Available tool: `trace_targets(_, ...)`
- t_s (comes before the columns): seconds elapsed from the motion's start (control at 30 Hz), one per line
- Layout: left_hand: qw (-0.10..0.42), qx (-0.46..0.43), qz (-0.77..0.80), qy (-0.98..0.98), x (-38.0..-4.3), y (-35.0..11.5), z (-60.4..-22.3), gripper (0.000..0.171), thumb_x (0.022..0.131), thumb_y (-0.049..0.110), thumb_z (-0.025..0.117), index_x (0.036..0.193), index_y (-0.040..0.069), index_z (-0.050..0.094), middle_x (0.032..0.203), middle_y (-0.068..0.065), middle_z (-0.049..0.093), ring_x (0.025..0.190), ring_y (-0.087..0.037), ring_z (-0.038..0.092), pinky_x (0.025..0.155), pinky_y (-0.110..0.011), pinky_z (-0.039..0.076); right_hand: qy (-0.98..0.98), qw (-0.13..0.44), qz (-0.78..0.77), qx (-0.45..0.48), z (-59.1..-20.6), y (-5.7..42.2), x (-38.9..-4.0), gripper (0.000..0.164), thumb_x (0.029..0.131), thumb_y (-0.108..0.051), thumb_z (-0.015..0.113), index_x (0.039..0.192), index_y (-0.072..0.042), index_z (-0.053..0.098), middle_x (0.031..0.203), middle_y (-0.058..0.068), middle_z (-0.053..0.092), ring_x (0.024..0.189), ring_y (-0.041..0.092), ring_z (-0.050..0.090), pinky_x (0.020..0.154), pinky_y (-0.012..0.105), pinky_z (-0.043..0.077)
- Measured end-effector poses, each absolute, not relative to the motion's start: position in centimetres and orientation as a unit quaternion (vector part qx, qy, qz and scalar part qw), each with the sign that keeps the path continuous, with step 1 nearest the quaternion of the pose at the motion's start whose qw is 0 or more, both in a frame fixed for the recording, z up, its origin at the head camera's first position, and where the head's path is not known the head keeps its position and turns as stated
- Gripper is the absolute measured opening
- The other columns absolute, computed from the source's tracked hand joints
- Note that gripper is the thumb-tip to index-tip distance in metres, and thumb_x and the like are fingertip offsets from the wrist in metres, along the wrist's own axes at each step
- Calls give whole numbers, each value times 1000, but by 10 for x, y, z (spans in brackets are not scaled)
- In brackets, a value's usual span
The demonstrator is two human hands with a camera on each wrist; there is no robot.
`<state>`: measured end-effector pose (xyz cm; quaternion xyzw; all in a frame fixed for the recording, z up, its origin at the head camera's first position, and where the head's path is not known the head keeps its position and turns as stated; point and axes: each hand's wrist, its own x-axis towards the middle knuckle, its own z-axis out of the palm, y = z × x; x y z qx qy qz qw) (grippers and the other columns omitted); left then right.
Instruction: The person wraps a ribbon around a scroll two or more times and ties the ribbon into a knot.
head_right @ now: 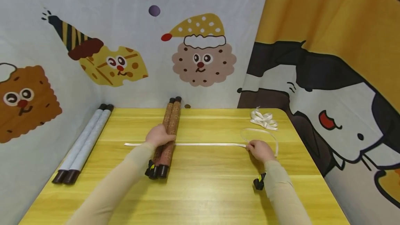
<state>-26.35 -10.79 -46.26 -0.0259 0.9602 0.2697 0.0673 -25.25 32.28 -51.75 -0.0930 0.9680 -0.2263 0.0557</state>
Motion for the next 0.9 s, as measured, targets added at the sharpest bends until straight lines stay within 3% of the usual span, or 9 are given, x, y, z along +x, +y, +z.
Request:
trace_targets(0.53,78,-42,242,966,-268,-38,-466,35,83,35,74,92,3,64,89,-10,60,70,-25,60,57,-41,51,967,62,-228,-91,-521,325,-257,23,102,-21,57,84,-10,67,72,-1,59,66,17,50,67,38,43)
trace_targets(0.63,76,-39,227,970,-268,-31,-472,45,84,36,74,106,-1,64,102,-14,63,77,-27,63,60,-41,53,968,63,-226,-88,-521,325,-257,23,102,-21,57,84,-10,67,72,-1,58,66,18,50,68,39,43)
trace_targets(0.73,80,-38,207,974,-267,-24,-476,66,85,38,74,127,-8,55,116,-19,62,83,-29,65,61,-41,55,968,60,-225,-89,-520,325,-256,23,102,-21,57,84,-10,67,72,-1,59,66,18,51,68,39,43)
trace_targets(0.9,83,-54,174,980,-267,-17,-483,90,83,41,75,141,-16,36,108,-23,65,85,-30,66,62,-39,56,968,57,-224,-93,-520,325,-256,23,102,-21,57,85,-10,68,73,-1,60,66,17,51,68,40,44)
